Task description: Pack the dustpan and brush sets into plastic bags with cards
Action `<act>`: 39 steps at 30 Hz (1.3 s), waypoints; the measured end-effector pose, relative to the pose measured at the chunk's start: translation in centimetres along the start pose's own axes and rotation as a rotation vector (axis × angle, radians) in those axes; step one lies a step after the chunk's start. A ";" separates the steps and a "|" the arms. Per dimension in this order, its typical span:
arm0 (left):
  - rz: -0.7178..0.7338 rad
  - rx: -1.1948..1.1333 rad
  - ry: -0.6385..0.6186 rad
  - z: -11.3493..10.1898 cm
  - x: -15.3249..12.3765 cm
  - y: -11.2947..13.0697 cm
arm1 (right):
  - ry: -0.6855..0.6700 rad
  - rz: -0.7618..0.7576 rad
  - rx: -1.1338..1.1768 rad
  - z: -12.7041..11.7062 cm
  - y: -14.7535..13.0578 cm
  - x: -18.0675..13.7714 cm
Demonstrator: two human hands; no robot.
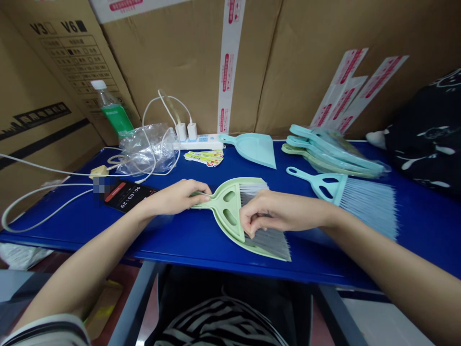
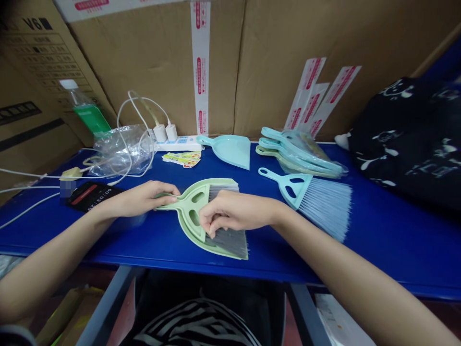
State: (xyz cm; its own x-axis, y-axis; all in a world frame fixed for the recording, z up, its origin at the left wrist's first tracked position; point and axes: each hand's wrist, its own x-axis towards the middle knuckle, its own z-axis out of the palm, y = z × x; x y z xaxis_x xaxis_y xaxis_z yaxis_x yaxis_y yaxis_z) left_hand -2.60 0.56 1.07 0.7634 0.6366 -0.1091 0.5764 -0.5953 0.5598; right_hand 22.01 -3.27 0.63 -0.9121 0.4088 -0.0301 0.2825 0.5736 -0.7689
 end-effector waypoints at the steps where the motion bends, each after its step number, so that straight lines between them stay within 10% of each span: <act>1: -0.002 0.003 -0.001 -0.1 0.0 0.0 | -0.012 0.006 0.002 0.0 -0.1 -0.1; 17: -0.041 0.087 -0.016 -0.9 -0.4 -0.2 | -0.179 0.124 0.103 -1.0 -1.1 -1.2; 39: -0.087 0.170 -0.033 -1.5 -0.9 -0.2 | 0.035 0.367 -0.234 -2.4 -0.6 -3.3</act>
State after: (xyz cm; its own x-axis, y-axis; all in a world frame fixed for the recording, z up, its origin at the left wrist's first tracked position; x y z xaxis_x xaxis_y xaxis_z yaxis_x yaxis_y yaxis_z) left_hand -3.82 0.90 2.30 0.7163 0.6743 -0.1795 0.6793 -0.6150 0.4003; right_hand 25.60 -3.25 2.71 -0.7291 0.6374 -0.2495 0.6496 0.5296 -0.5454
